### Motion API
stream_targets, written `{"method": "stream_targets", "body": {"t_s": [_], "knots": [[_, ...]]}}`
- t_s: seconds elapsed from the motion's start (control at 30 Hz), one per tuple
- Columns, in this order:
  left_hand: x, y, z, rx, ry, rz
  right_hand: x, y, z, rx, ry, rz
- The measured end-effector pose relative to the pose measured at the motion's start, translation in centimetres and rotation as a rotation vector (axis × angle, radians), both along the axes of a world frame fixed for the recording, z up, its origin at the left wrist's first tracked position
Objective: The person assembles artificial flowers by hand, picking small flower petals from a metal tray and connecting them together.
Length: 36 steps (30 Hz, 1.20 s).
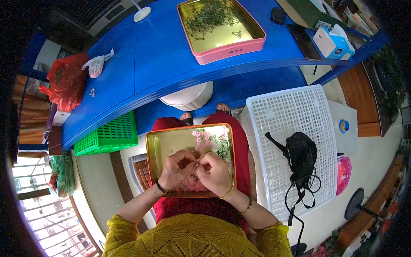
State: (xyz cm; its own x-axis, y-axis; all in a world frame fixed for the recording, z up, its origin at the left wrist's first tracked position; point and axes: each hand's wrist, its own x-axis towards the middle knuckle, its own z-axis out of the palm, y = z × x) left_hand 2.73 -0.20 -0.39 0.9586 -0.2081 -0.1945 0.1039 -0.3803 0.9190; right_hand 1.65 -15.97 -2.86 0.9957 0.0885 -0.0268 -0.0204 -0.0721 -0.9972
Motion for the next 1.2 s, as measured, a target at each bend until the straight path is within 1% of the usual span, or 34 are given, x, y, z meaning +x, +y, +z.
{"method": "stream_targets", "body": {"t_s": [0.1, 0.2, 0.3, 0.4, 0.5, 0.6, 0.7, 0.9, 1.0, 1.1, 1.2], "knots": [[0.1, -0.2, 0.5, 0.007, -0.013, 0.003, 0.0, 0.0, 0.3, -0.010, -0.007, -0.008], [0.1, -0.4, 0.8, 0.023, -0.048, -0.001, -0.1, 0.0, 0.0, -0.071, -0.068, -0.021], [0.2, -0.3, 0.8, 0.032, -0.103, -0.017, -0.2, -0.2, -0.3, -0.093, -0.046, 0.024], [0.1, -0.4, 1.1, 0.039, -0.108, -0.035, -0.3, -0.1, -0.4, -0.134, -0.060, 0.016], [0.2, -0.5, 1.6, 0.043, -0.060, -0.012, -0.2, -0.2, -0.2, -0.154, -0.111, 0.019], [0.2, -0.3, 1.2, 0.059, -0.140, -0.035, -0.2, -0.3, -0.1, -0.150, -0.094, 0.030], [0.1, -0.5, 1.3, 0.063, -0.114, -0.022, -0.2, -0.3, -0.2, -0.127, -0.079, 0.023], [-0.1, -0.3, 0.7, 0.084, -0.174, -0.044, -0.3, -0.2, -0.3, -0.157, -0.061, 0.037], [0.0, -0.3, 0.6, 0.101, -0.249, -0.073, -0.1, 0.1, -0.1, -0.146, -0.118, -0.008], [0.0, -0.3, 0.6, 0.089, -0.244, -0.075, -0.1, 0.0, -0.1, -0.138, -0.103, 0.012], [-0.1, -0.2, 0.3, 0.066, -0.251, -0.052, 0.0, 0.2, -0.2, -0.141, -0.150, 0.003]]}}
